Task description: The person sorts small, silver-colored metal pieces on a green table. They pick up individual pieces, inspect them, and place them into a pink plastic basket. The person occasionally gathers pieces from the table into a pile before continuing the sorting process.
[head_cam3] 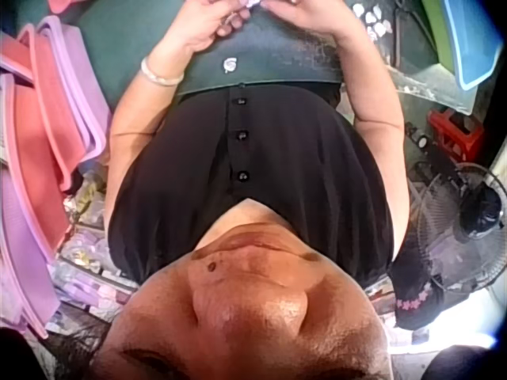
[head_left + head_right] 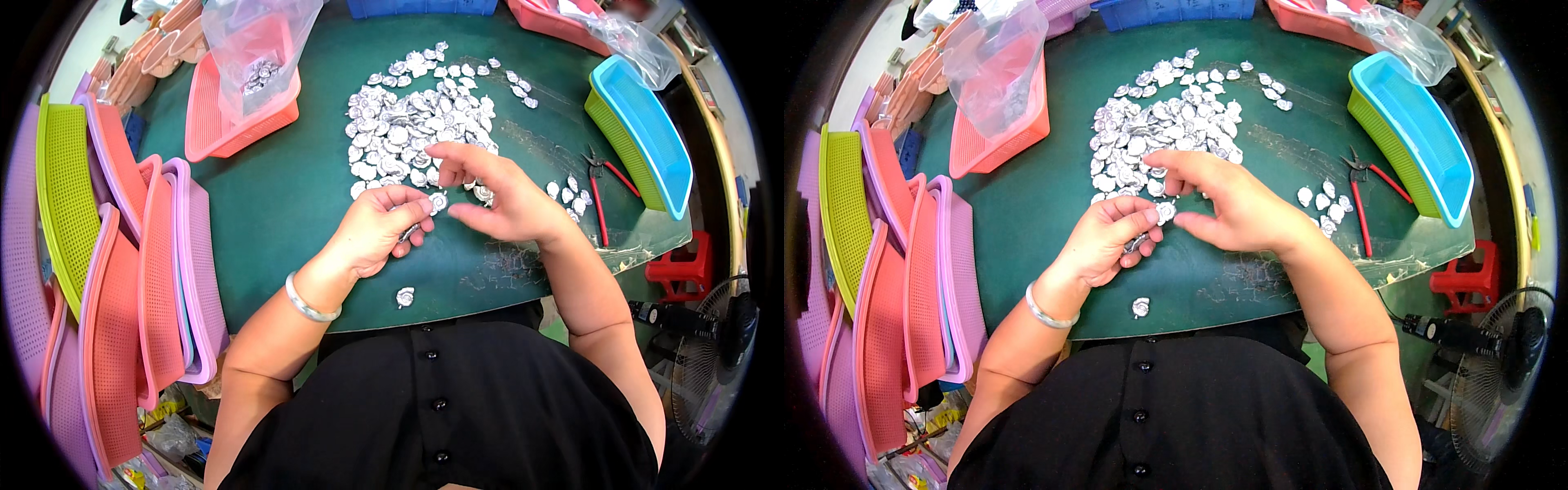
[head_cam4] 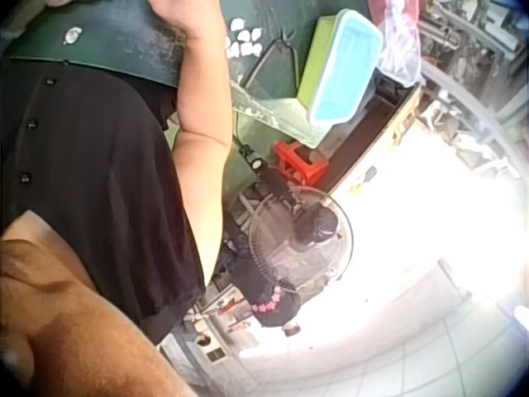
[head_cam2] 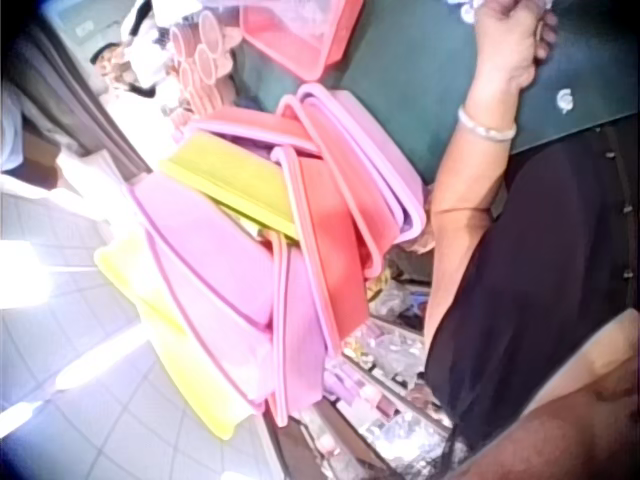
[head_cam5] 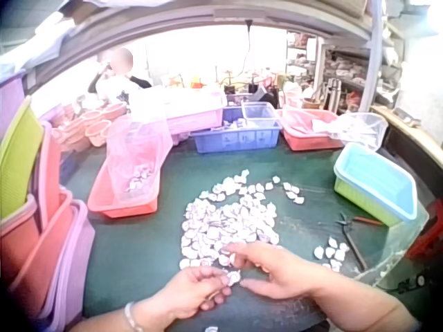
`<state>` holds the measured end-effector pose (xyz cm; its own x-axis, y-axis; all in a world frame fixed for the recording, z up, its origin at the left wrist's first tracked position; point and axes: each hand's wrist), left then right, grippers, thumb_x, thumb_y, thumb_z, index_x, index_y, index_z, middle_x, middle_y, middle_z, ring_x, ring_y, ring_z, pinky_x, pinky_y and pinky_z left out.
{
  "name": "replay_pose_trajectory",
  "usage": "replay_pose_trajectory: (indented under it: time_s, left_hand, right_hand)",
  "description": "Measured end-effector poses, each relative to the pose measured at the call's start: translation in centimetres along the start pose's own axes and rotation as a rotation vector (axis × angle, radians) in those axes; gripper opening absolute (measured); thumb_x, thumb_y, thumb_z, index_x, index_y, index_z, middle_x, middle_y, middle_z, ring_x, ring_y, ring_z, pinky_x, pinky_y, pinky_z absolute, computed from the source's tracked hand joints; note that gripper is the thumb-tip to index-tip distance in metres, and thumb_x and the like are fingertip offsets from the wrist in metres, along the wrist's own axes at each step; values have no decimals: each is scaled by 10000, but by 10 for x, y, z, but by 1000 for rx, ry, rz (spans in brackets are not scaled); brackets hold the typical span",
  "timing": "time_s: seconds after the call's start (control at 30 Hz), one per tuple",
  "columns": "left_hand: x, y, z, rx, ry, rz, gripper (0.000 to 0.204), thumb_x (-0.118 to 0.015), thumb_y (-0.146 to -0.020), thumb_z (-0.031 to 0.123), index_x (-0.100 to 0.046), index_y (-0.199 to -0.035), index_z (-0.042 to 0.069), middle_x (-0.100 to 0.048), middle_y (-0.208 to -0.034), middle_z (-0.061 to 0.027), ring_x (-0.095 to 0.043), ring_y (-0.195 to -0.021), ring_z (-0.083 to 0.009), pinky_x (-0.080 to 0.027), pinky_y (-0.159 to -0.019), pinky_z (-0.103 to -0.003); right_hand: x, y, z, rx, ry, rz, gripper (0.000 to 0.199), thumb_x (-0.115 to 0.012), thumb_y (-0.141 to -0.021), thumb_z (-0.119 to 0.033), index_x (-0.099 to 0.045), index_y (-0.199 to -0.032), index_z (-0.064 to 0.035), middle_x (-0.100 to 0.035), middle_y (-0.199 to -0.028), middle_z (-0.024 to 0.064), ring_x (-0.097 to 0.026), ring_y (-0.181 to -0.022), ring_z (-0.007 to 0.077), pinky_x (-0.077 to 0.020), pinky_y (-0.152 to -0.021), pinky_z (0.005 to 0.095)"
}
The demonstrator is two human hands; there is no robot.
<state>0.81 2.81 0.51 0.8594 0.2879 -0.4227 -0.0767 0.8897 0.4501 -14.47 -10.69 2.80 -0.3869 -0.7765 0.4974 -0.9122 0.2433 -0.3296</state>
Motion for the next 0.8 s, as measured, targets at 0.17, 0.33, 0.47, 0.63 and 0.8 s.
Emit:
replay_pose_trajectory:
  time_s: [0.17, 0.33, 0.47, 0.63, 0.8]
  left_hand:
    - [2, -2, -1, -2, 36, -26, 149, -609, -864, 148, -582, -928, 16, -598, -744, -64, -529, -561, -90, -368, -393, -172]
    - [1, -2, 0, -4, 39, -36, 146, -605, -867, 143, -578, -932, 15, -608, -765, -78, -530, -565, -89, -370, -395, -170]
    - [1, -1, -1, -18, 46, -36, 139, -612, -858, 123, -575, -931, 11, -613, -778, -85, -532, -571, -87, -375, -402, -168]
    - [0, -2, -2, -65, 20, -3, 154, -649, -809, 47, -571, -937, 12, -584, -757, -50, -522, -581, -78, -381, -424, -163]
    - [-4, 0, -1, -142, 41, 35, 188, -653, -776, -5, -577, -948, 3, -542, -754, -14, -502, -579, -59, -381, -444, -166]
  right_hand:
    - [1, 3, 15, -99, -215, 48, 509, -494, -777, 85, -426, -1272, -11, -547, -807, 26, -515, -758, 107, -418, -716, 246]
    - [-3, 2, 15, -171, -320, 79, 461, -510, -798, 68, -442, -1247, -13, -544, -762, 7, -512, -732, 74, -418, -695, 230]
    - [-7, 1, 14, -184, -302, 87, 466, -561, -785, 48, -456, -1233, -22, -545, -737, -6, -513, -707, 63, -417, -670, 222]
    - [-7, 2, 15, -174, -249, 80, 478, -575, -775, 47, -461, -1232, -33, -548, -730, -11, -514, -693, 61, -419, -659, 221]
    - [-8, 1, 13, -153, -251, 128, 505, -578, -771, 51, -444, -1250, -38, -563, -739, -6, -528, -698, 68, -429, -663, 226]
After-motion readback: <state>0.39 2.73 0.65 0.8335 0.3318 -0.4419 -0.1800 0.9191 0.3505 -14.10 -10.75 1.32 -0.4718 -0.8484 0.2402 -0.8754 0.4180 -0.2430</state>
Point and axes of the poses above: each hand's wrist, its own y-axis away from the middle knuckle, its own x-axis out of the back of the hand, z = x × y
